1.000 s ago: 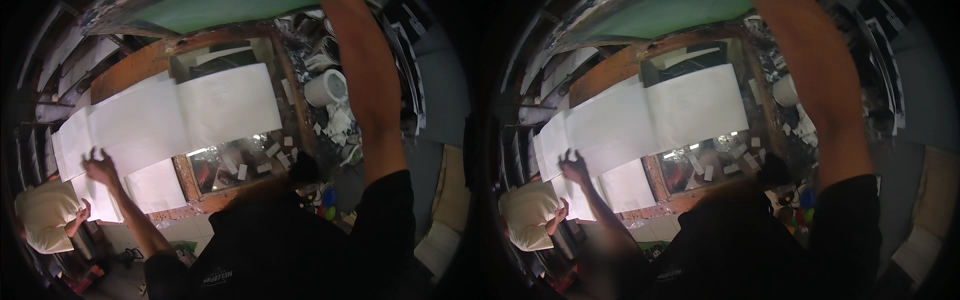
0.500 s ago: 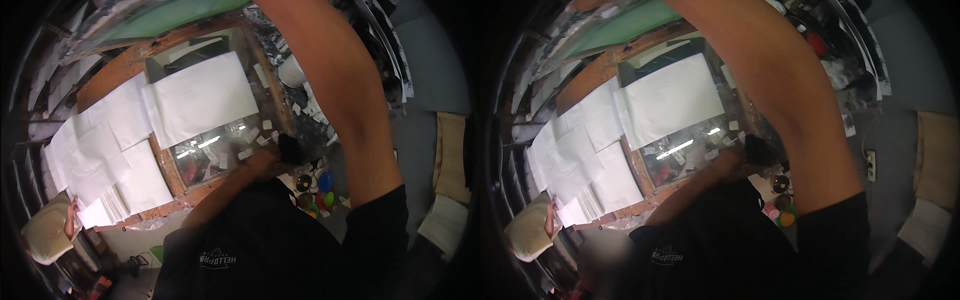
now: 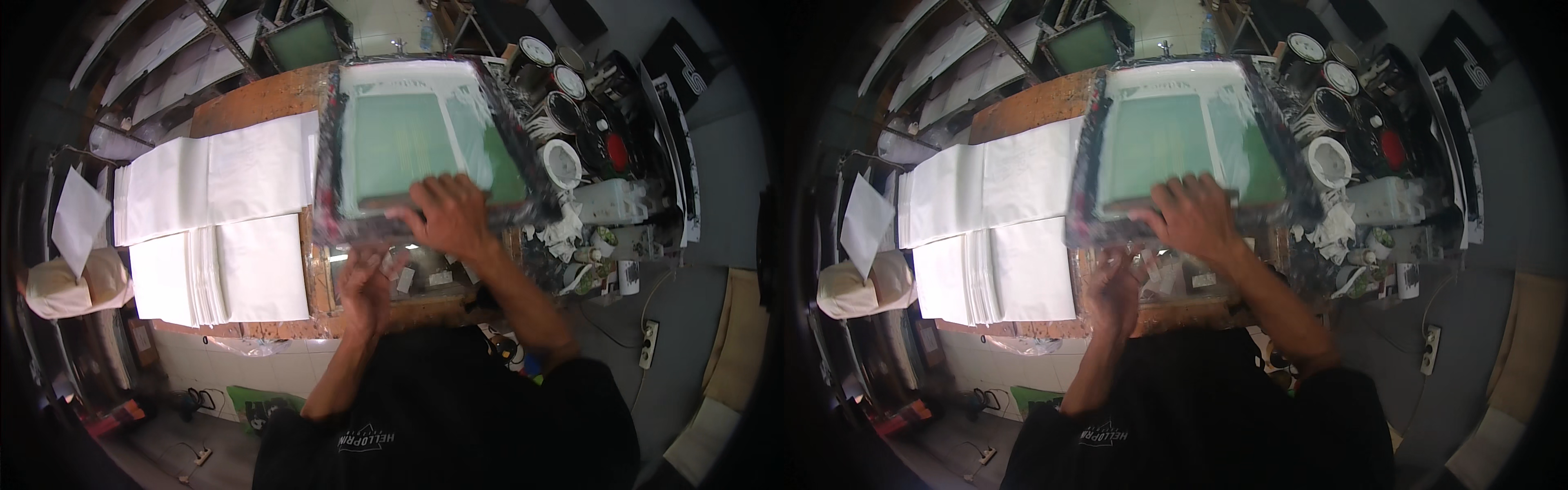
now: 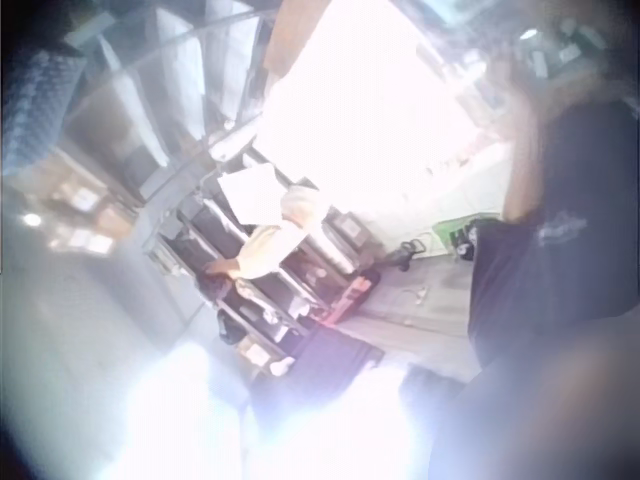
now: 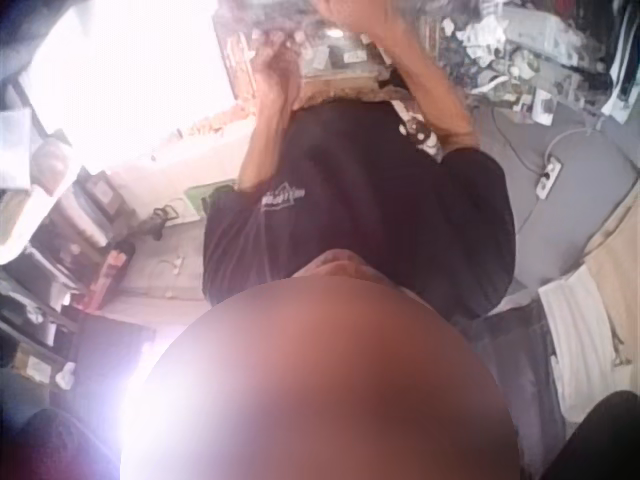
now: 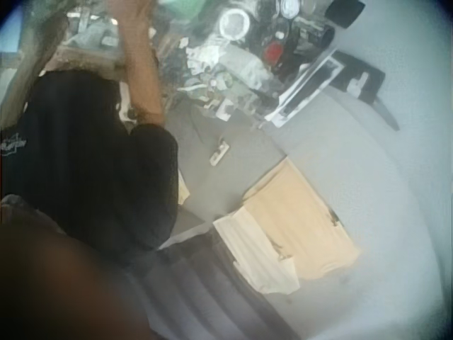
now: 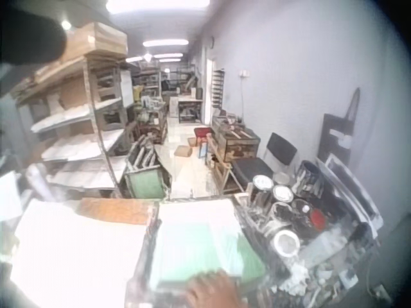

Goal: The person performs screen printing on white fabric using a squeegee and a screen frame. They repeatedly pull ink across the screen, lift the frame, and place new fabric sheets under the screen to continue printing.

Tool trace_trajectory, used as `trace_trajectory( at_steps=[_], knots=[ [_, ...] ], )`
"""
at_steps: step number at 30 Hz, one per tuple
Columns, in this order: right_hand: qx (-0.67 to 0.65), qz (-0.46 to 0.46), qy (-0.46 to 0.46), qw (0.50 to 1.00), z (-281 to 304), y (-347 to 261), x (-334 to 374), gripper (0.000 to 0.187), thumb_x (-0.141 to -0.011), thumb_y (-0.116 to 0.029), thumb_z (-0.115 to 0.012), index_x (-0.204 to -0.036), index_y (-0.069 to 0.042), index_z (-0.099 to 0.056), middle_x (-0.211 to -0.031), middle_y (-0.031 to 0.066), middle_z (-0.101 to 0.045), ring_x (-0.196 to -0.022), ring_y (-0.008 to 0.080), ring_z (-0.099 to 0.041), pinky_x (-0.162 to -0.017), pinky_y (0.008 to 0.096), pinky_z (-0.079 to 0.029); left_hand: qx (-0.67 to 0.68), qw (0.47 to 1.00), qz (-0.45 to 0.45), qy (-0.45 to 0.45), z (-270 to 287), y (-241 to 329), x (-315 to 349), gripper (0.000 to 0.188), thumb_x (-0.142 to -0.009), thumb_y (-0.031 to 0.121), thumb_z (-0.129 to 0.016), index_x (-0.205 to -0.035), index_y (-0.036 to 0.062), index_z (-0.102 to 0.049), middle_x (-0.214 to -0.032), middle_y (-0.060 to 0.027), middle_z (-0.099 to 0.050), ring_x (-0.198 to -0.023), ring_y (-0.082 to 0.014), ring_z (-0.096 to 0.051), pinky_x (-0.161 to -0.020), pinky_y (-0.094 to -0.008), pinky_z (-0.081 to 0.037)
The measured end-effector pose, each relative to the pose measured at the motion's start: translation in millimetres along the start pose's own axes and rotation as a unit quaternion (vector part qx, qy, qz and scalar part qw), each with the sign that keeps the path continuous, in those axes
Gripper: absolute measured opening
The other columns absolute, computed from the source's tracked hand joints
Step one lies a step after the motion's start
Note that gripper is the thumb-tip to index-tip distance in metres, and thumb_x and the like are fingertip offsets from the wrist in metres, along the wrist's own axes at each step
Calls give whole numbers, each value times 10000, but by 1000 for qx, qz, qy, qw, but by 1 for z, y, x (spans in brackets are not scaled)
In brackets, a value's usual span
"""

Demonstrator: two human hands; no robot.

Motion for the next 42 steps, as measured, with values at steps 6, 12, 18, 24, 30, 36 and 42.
trace_trajectory(
  at_steps=[6, 12, 18, 24, 30, 36, 42],
  knots=[
    [-75, -84, -215, 970, -113, 21, 73, 334, -791, -8, -636, -1119, -63, -655, -991, 147, -701, -975, 346, -652, -809, 438, -478, -4, 957, 215, 195, 123, -97, -5, 149, -875, 88, -570, -1022, 59, -571, -1168, -126, -584, -1233, -289, -541, -1066, -578, -427],
    [-158, -186, -304, 921, -138, 24, 100, 509, -749, 17, -646, -1243, -102, -641, -1229, 139, -673, -1199, 337, -604, -994, 505, -394, -26, 942, 209, 261, 132, -103, 1, 393, -896, 105, -533, -1275, 12, -493, -1322, -142, -529, -1320, -303, -489, -1085, -582, -348],
    [-18, -120, -191, 974, -148, 0, 114, 474, -779, -16, -641, -1250, -67, -623, -1268, 140, -651, -1234, 318, -584, -1003, 524, -366, -30, 949, 228, 217, 135, -107, -1, 627, -890, 155, -552, -1474, 24, -367, -1395, -129, -483, -1387, -278, -420, -1026, -546, -368],
    [16, -100, -126, 987, -170, 38, 58, 434, -780, 23, -617, -1206, -55, -636, -1230, 134, -657, -1177, 316, -597, -972, 539, -363, -23, 939, 234, 250, 149, -118, 3, 429, -877, 160, -564, -1291, 89, -475, -1366, -82, -478, -1232, -218, -477, -865, -491, -413],
    [30, -91, -59, 994, -212, 123, -38, 327, -812, -69, -631, -1131, -99, -693, -1043, 130, -697, -1037, 301, -645, -902, 563, -403, -70, 934, 236, 258, 138, -111, 0, 297, -950, 267, -512, -1221, 146, -512, -1243, -56, -521, -1106, -214, -507, -830, -501, -419],
    [-22, -166, -218, 961, -236, 195, -131, 383, -825, -23, -615, -1180, -140, -694, -1038, 82, -725, -1053, 296, -672, -920, 579, -431, -84, 924, 248, 279, 147, -113, 7, 274, -993, 332, -460, -1174, 132, -508, -1198, -68, -571, -1050, -243, -536, -884, -527, -416],
    [70, -160, -189, 966, -252, 219, -151, 476, -817, -19, -633, -1265, -173, -675, -1178, 91, -720, -1131, 274, -664, -916, 517, -457, -37, 932, 246, 262, 142, -108, 9, 319, -927, 127, -553, -1239, 90, -501, -1230, -131, -559, -1038, -269, -550, -889, -516, -452]
  ],
)
Point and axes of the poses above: each hand's wrist, its own x-axis away from the middle knuckle, its own z-axis out of the back of the hand, y = z × x, the point moved 10 cm from there along -x, towards the middle knuckle
